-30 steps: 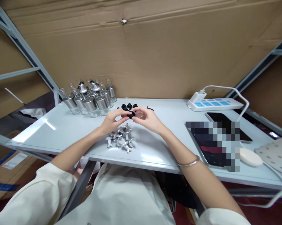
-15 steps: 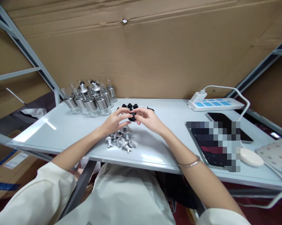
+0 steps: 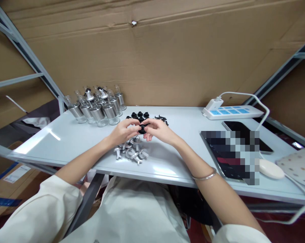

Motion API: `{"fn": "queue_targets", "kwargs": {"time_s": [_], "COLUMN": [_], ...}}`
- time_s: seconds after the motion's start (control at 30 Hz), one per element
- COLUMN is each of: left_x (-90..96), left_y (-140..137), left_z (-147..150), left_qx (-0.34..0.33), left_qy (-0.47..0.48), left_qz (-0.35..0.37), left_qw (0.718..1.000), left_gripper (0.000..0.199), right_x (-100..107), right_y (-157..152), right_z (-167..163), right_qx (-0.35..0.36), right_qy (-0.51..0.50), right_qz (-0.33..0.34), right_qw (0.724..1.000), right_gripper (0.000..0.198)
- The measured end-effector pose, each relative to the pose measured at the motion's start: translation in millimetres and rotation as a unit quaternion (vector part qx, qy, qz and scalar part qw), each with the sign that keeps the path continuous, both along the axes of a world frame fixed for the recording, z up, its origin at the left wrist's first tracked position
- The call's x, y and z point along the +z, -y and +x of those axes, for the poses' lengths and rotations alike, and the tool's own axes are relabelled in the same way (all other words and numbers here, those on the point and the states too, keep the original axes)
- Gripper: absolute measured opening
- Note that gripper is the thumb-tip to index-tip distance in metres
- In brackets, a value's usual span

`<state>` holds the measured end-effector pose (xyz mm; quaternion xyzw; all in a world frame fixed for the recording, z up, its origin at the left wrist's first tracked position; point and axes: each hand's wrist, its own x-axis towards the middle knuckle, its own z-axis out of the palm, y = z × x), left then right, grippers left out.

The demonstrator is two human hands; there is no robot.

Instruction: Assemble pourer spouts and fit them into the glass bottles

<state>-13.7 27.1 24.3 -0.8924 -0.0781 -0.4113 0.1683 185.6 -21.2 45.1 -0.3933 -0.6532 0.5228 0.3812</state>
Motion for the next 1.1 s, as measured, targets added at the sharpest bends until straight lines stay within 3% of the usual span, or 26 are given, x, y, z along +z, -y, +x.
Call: {"fn": "queue_targets", "kwargs": {"time_s": [0.7,1.1], "left_x": [-0.5,-2.7], "left_y": [0.8,1.5], "left_z": [0.2,0.0], "left_qx": [0.0,0.014], "left_qy": [0.007,-0.032], "left_qz": [0.054,-0.051], "left_qw": [0.999,0.998], "left_gripper": [0.015,0.016], "right_x": [0.1,-0.7], "right_y": [1.2,2.1], "right_z": [-1.9,-3.7], "right_qx": [-0.017,-0.03], "right_qy": [0.006,0.02], "right_qz": [0.014,0.023], "right_qw": [1.0,0.999], "right_gripper": [0.024,0.023]}}
